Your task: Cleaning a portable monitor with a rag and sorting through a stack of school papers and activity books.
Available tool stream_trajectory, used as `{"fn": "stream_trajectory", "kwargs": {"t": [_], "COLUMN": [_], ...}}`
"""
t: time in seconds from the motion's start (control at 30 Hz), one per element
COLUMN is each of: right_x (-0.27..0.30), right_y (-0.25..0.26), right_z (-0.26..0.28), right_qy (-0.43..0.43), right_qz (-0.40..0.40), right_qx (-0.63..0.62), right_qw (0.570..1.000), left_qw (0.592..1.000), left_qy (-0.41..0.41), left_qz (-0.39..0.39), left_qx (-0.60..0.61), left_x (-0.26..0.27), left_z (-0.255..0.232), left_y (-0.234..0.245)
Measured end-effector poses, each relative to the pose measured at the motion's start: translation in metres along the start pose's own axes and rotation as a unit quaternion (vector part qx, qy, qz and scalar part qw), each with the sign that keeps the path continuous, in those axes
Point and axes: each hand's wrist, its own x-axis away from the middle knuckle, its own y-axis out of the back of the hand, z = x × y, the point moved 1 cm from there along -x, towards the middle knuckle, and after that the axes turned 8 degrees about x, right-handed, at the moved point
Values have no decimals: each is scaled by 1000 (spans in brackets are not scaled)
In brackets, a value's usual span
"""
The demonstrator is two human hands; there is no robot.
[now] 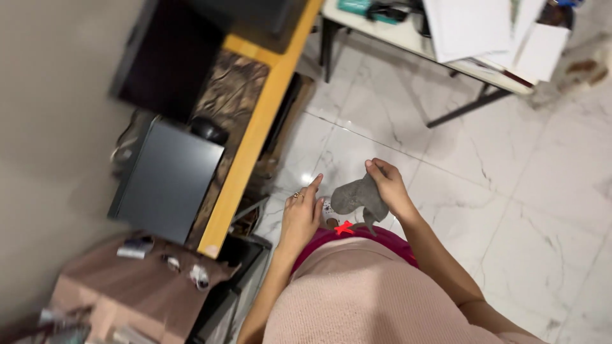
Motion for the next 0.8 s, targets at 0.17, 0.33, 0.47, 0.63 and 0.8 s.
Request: {"fn": "stream_trajectory", "kwargs": {"t": [0.17,0.33,0.47,0.63,0.8], "right_x": [-64,-121,-175,-265,-312], "right_y": [68,139,189,257,315], "right_z": [-30,11,32,-7,-5], "right_qy": [-10,-81,-133,-78,-105], "right_qz": [-81,-162,-207,-242,-246], "right_qx": [-88,-156,-137,-82,-39], "right_qw": [993,971,960,964,963], "left_qw": [991,976,966,964,950], "left_qy": [-44,-108,-157,-93,-11], "left_qz": [119,178,192,247,301], "left_qx": [-30,-57,-75,-19,77], "left_x": [-108,-239,-358,-491,-557], "left_z": [-28,-8,-12,-19,-49], "left_y": [-35,-85,-119,-192,-265]}}
